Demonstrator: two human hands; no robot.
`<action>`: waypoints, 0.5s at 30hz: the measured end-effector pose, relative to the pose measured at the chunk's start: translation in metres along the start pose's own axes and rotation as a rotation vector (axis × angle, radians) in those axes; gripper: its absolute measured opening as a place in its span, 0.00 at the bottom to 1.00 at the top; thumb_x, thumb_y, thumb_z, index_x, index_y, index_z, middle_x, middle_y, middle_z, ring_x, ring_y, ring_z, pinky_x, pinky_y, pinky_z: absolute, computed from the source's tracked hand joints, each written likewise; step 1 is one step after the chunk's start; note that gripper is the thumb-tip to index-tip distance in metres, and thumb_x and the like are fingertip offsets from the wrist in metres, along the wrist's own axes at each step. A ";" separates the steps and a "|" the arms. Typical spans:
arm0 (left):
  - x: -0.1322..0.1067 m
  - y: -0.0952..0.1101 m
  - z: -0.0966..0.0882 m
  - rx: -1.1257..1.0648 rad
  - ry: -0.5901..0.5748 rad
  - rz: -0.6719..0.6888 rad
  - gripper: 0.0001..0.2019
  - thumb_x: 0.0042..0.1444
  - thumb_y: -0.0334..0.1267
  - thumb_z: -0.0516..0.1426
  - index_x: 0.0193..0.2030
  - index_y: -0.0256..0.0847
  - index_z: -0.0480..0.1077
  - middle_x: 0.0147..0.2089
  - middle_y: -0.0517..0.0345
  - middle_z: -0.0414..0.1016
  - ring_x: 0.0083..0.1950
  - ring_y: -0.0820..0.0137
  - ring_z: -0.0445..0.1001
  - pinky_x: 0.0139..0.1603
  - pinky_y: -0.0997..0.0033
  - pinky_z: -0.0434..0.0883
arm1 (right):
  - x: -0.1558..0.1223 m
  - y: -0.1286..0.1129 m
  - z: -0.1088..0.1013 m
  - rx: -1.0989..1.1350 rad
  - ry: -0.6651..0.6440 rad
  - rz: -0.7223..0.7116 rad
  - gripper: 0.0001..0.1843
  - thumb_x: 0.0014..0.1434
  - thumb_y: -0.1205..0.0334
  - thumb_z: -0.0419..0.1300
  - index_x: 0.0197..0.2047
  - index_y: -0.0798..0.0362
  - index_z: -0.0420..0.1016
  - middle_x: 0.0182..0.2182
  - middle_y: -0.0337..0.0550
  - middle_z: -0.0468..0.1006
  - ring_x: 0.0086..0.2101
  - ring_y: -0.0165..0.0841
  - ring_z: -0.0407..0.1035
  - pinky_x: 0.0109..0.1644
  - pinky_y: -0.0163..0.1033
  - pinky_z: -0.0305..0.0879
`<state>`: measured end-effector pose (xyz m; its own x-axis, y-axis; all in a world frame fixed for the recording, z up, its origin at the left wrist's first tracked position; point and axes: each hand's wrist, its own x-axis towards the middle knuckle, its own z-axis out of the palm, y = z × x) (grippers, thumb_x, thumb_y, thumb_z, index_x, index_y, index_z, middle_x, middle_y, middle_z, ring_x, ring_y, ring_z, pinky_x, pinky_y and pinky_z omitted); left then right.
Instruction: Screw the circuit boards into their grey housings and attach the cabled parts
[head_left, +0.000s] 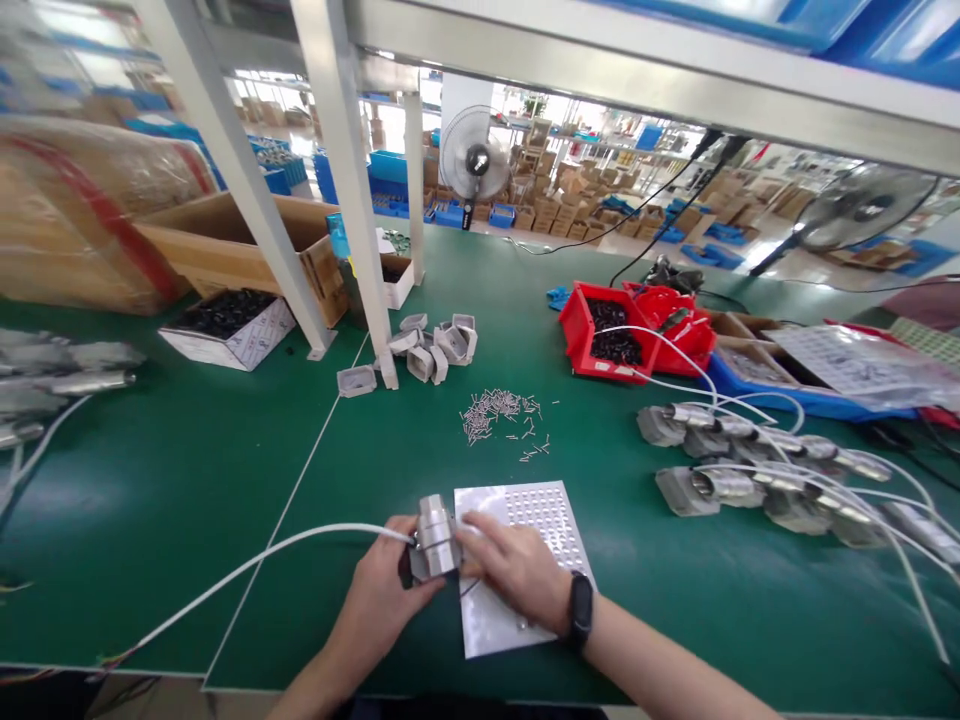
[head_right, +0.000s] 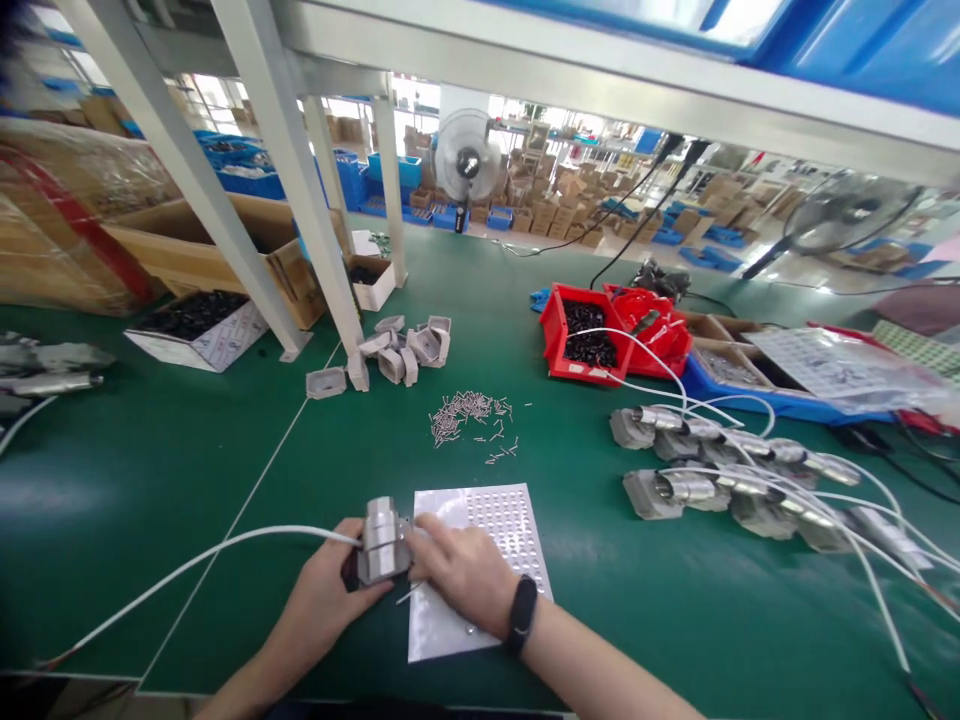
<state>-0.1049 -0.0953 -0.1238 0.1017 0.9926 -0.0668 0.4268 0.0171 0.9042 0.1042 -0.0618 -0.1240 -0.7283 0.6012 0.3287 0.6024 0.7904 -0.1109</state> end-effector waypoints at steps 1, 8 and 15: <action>0.001 -0.002 -0.001 0.023 -0.008 0.026 0.20 0.44 0.32 0.62 0.47 0.40 0.66 0.47 0.53 0.71 0.48 0.59 0.70 0.50 0.63 0.67 | 0.000 0.014 -0.001 0.043 0.009 0.123 0.13 0.67 0.64 0.49 0.53 0.54 0.67 0.47 0.49 0.72 0.35 0.34 0.71 0.33 0.35 0.68; 0.026 0.005 -0.010 0.021 -0.088 0.046 0.26 0.42 0.27 0.61 0.51 0.39 0.65 0.50 0.53 0.70 0.51 0.61 0.67 0.55 0.65 0.63 | 0.057 0.117 -0.001 -0.055 -0.010 0.778 0.28 0.60 0.60 0.63 0.60 0.54 0.60 0.51 0.51 0.66 0.40 0.38 0.72 0.38 0.36 0.67; 0.042 0.014 -0.012 -0.027 -0.029 0.078 0.29 0.37 0.27 0.64 0.51 0.39 0.68 0.47 0.54 0.71 0.49 0.61 0.67 0.52 0.67 0.64 | 0.074 0.119 0.017 -0.102 -0.033 0.728 0.06 0.65 0.65 0.54 0.41 0.55 0.71 0.42 0.46 0.70 0.29 0.35 0.73 0.27 0.35 0.60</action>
<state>-0.1054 -0.0521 -0.1085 0.1596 0.9872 -0.0076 0.3924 -0.0563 0.9181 0.1166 0.0786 -0.1285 -0.1404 0.9743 0.1762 0.9636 0.1753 -0.2017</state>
